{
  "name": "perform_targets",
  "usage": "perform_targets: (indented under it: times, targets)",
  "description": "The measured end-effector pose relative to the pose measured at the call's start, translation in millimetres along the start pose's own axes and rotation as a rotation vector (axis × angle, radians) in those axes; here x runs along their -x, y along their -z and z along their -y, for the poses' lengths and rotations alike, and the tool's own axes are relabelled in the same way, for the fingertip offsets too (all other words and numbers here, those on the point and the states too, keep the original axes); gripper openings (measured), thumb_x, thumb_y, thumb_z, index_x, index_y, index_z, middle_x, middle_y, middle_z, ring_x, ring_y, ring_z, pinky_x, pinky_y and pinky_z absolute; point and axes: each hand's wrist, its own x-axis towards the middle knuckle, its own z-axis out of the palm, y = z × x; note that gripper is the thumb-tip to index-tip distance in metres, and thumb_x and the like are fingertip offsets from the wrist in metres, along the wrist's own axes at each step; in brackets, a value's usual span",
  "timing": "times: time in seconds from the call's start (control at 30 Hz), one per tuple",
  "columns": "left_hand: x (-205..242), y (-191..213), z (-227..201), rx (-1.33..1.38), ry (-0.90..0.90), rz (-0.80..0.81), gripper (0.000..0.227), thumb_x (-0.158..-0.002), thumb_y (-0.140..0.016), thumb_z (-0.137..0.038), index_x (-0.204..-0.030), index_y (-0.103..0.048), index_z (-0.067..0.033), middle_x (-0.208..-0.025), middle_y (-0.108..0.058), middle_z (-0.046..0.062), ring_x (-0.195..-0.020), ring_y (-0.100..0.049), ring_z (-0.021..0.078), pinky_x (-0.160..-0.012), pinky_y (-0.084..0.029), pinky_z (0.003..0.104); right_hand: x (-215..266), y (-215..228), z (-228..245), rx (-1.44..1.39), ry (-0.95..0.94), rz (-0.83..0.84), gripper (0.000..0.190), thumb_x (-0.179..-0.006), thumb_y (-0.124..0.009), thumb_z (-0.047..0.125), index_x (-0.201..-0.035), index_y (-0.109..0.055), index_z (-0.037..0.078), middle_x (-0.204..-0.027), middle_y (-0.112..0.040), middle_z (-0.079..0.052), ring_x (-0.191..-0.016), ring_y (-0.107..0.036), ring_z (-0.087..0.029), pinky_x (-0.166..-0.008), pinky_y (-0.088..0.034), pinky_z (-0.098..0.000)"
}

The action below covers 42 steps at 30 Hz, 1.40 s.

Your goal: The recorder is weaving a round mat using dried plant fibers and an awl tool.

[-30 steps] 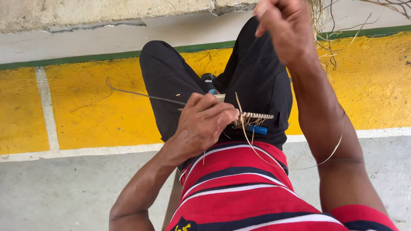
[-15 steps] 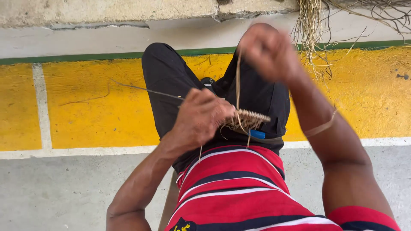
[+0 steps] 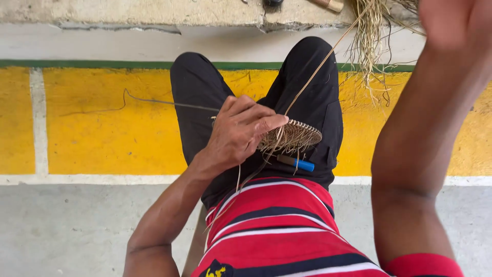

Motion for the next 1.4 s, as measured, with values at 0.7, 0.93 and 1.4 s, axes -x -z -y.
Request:
perform_targets:
  times: [0.7,0.93,1.4]
  targets:
    - [-12,-3,9,0.123,0.047,-0.064,0.027,-0.097,-0.075,-0.012,-0.121,-0.062,-0.0105,-0.102,-0.068,0.002,-0.097,-0.059,0.0217,-0.089,-0.042,0.040,96,-188,7,0.811,0.131,0.013,0.023,-0.091,-0.083,-0.004,-0.101,-0.065,0.007,-0.107,-0.074,-0.003,-0.103,-0.068,-0.016,-0.103,-0.053,-0.0362]
    - [-15,-1,9,0.123,0.079,-0.010,0.024,-0.098,-0.075,-0.011,-0.119,-0.064,-0.0115,-0.095,-0.063,0.004,-0.094,-0.058,0.0239,-0.087,-0.042,0.041,90,-204,7,0.923,0.197,0.020,0.025,-0.085,-0.083,-0.003,-0.099,-0.066,0.007,-0.106,-0.069,-0.008,-0.105,-0.065,-0.025,-0.089,-0.051,-0.0363]
    - [-9,-10,12,0.147,0.059,-0.009,0.036,-0.096,-0.071,-0.004,-0.129,-0.057,-0.0103,-0.106,-0.067,0.005,-0.096,-0.057,0.0255,-0.088,-0.043,0.042,94,-203,-6,1.011,0.250,-0.001,0.026,-0.083,-0.083,-0.009,-0.099,-0.069,0.006,-0.104,-0.067,-0.007,-0.098,-0.065,-0.021,-0.083,-0.053,-0.0365]
